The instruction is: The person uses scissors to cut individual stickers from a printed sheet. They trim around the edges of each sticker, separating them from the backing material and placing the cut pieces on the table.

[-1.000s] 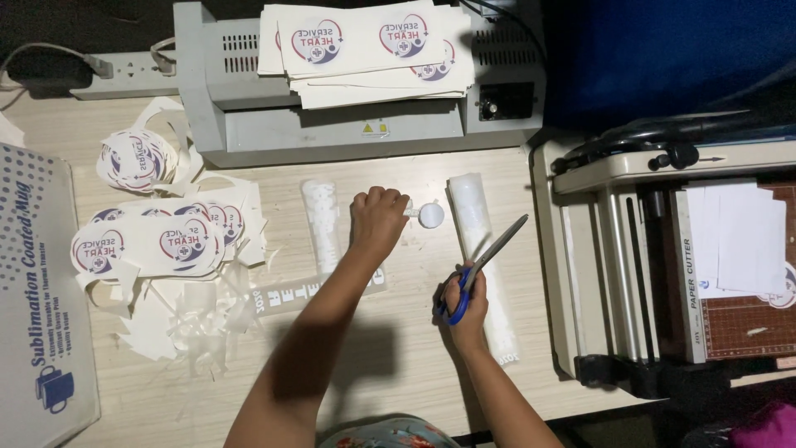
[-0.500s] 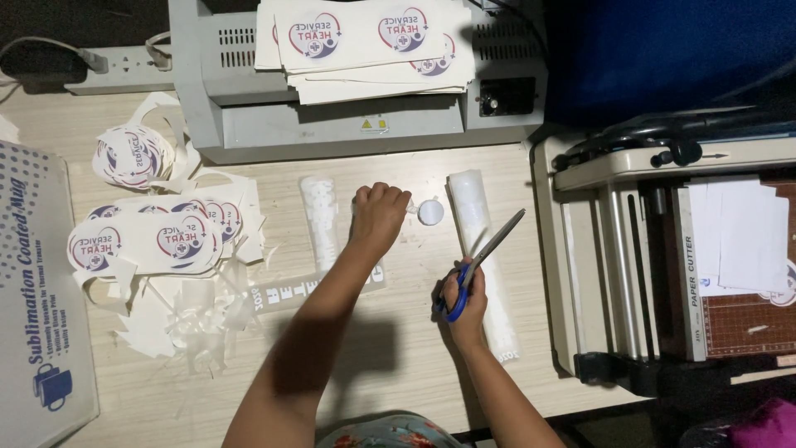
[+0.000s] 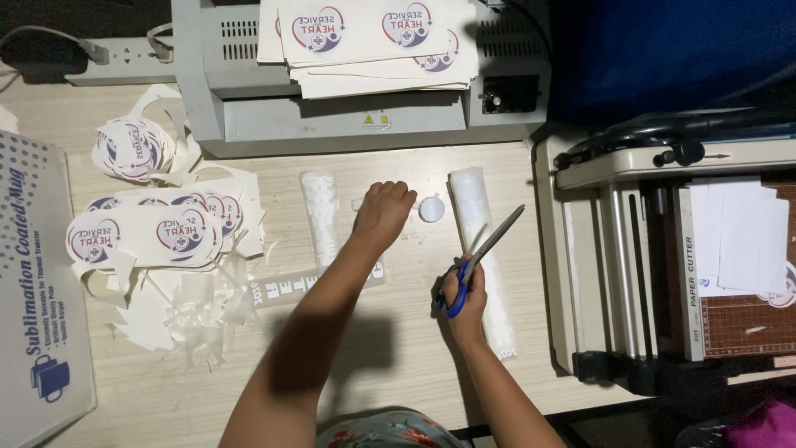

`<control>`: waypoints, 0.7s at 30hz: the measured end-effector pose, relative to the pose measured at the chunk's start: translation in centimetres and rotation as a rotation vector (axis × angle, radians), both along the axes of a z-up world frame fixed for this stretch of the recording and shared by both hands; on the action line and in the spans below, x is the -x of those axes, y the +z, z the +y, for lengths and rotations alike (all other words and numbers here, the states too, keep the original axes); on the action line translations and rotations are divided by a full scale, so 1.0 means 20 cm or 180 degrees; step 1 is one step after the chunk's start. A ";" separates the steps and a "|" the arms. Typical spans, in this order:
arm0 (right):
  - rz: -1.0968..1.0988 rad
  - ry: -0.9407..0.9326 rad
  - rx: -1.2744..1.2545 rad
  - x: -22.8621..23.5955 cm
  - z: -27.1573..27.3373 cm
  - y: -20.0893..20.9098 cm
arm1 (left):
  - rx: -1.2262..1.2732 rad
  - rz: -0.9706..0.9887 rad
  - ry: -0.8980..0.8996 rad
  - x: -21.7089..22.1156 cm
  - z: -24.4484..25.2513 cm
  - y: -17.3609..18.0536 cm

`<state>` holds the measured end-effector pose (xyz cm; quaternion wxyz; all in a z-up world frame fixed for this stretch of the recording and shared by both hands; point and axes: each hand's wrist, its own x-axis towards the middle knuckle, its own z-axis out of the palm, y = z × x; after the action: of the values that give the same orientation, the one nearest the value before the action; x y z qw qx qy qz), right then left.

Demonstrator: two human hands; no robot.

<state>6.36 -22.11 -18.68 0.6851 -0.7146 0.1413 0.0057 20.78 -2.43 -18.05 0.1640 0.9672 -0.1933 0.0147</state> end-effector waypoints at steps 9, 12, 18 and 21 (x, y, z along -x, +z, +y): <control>-0.0022 0.0175 -0.0166 -0.02 0.04 0.08 | 0.0614 -0.0432 0.0169 0.13 0.08 0.11; 0.0074 0.0297 -0.0045 -0.06 0.08 0.14 | 0.0702 0.0091 0.0312 0.33 0.20 0.21; -0.0466 0.1244 0.1115 -0.10 0.22 0.12 | 0.1625 0.1705 0.1074 1.03 0.20 0.33; -0.0088 0.1477 0.1580 -0.18 0.36 0.18 | 0.2021 0.2051 0.1544 1.25 0.17 0.34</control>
<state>9.99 -14.96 -14.99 0.4726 -0.8727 -0.0373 0.1172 -4.22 0.98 -11.32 0.4928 0.8422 0.1110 -0.1885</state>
